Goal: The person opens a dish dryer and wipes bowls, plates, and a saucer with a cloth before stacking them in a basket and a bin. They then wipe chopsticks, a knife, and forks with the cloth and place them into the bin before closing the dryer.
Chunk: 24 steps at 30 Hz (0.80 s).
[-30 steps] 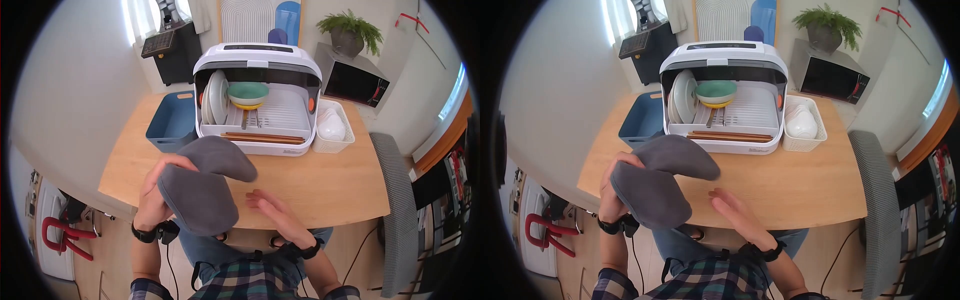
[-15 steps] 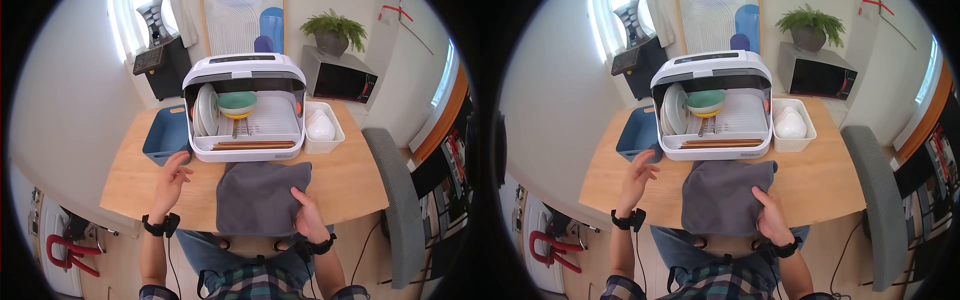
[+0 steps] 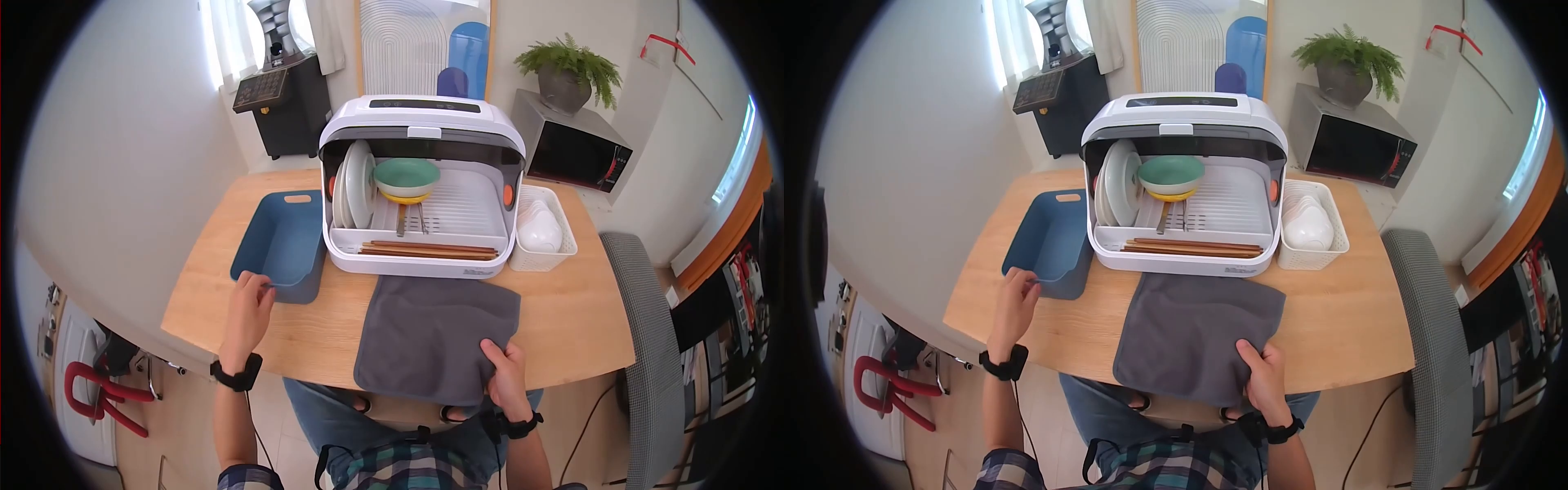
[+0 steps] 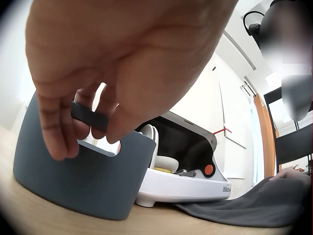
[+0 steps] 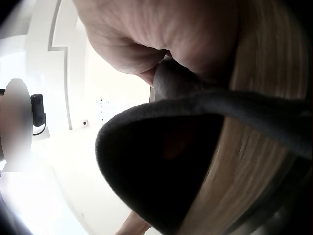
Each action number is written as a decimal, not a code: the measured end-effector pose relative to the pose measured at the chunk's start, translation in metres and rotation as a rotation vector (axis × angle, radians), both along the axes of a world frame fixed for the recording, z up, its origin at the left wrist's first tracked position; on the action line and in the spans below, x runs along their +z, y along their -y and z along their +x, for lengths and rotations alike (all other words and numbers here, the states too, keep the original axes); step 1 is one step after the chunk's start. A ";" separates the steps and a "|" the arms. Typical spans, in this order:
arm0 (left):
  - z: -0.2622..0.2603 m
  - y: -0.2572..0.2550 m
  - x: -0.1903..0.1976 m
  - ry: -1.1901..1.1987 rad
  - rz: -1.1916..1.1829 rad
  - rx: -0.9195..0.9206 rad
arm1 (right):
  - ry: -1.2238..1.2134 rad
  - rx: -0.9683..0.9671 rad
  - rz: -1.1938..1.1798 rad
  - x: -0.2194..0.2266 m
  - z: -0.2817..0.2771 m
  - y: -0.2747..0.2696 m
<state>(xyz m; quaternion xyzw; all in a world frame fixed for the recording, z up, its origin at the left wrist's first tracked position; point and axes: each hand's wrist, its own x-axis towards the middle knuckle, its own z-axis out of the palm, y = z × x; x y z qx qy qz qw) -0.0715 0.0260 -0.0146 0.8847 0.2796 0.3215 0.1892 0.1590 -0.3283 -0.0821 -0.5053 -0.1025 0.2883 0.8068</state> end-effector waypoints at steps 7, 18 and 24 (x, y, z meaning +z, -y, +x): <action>-0.041 0.085 0.016 0.010 -0.088 0.081 | -0.009 0.036 0.014 0.010 -0.005 0.001; -0.061 0.169 0.005 0.206 -0.189 -0.114 | -0.134 0.242 0.080 0.021 -0.024 0.007; 0.004 0.216 -0.057 -0.137 -0.863 -0.813 | -0.315 0.288 0.353 0.060 -0.040 -0.008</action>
